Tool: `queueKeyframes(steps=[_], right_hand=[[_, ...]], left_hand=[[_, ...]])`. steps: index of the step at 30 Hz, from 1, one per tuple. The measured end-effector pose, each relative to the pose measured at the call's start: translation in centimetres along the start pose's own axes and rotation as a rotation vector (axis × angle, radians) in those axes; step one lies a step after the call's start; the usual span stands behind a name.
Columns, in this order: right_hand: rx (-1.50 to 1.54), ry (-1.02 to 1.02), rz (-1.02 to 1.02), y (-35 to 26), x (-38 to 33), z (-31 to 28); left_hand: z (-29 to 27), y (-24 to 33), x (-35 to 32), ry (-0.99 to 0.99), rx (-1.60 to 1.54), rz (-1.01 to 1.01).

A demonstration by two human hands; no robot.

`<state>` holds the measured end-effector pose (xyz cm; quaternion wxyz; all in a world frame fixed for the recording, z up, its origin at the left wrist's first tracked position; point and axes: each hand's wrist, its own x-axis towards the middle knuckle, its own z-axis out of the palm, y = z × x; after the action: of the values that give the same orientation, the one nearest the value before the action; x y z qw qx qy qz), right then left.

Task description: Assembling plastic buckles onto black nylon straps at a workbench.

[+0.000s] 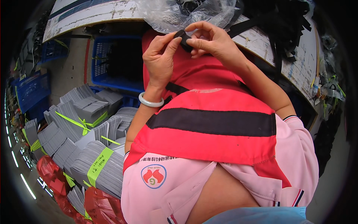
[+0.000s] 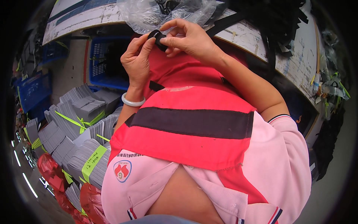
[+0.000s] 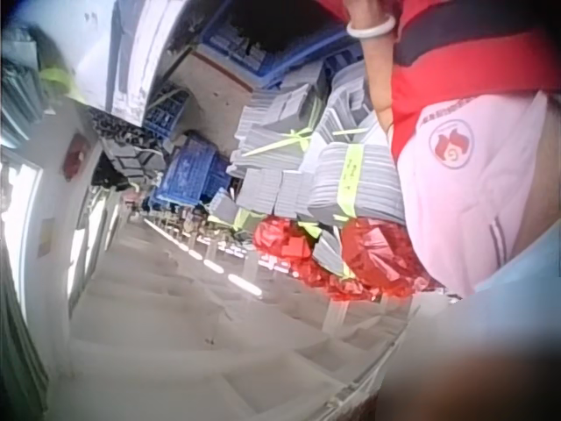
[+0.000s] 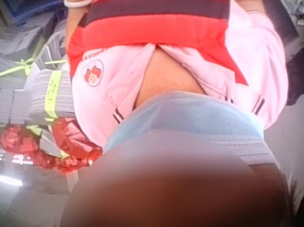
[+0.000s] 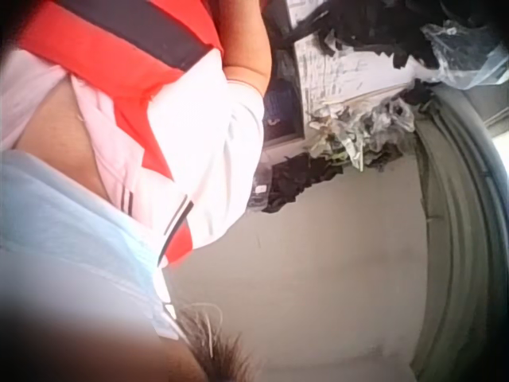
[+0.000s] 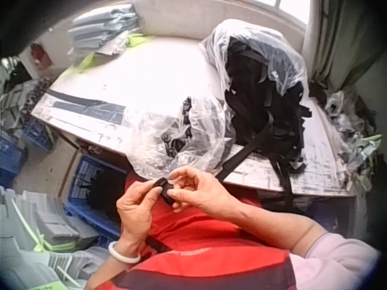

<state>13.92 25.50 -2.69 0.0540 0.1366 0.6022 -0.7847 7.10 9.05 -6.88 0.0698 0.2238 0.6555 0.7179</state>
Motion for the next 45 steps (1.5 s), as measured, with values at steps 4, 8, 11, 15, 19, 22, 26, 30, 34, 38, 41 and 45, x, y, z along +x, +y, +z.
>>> queueKeyframes(steps=[4, 8, 11, 15, 19, 22, 26, 30, 34, 38, 41, 45], right_hand=[[-0.016, 0.053, -0.070, 1.2, 0.2, 0.5], [0.007, 0.001, 0.141, 0.3, 1.4, -0.7], [0.032, -0.181, 0.202, 0.6, 2.0, -1.5], [0.019, 0.010, -0.026, 0.0, 1.9, -2.1], [-0.244, 0.164, -0.197, -0.7, 1.3, -4.2], [-0.461, 0.315, -0.386, -0.7, 2.0, -5.2], [-1.385, 0.975, -0.898, -2.7, 5.4, -8.2], [-1.003, 0.824, -0.514, -2.2, 7.2, -12.5], [-0.134, 0.707, -0.568, -3.2, 5.7, -14.1], [-0.156, 0.705, -0.542, -3.2, 4.9, -13.5], [-0.111, 0.669, -0.501, -2.8, 5.6, -14.1], [-0.088, 0.623, -0.451, -2.3, 6.1, -14.3]], left_hand=[[0.2, 0.2, 0.0, -0.019, 0.011, 0.035], [-0.7, 0.2, 0.1, -0.130, -0.024, -0.005], [-2.1, 1.6, -0.2, -0.225, -0.026, -0.087], [-8.5, 6.1, 0.3, -0.295, 0.136, -0.257], [-14.9, 6.7, 1.4, 0.086, 0.918, -0.102], [-12.7, 5.5, 3.2, 0.090, 0.648, -0.168], [-1.7, 4.4, 7.1, -0.345, 0.370, -0.047], [5.5, -2.0, 14.0, -0.367, 0.514, 0.256], [10.5, -5.3, 18.0, -0.422, 0.727, 0.352], [14.3, -5.9, 18.5, -0.414, 0.964, 0.417], [14.8, -5.0, 17.7, -0.547, 0.863, 0.254], [12.5, -6.1, 18.5, -0.478, 0.789, 0.179]])
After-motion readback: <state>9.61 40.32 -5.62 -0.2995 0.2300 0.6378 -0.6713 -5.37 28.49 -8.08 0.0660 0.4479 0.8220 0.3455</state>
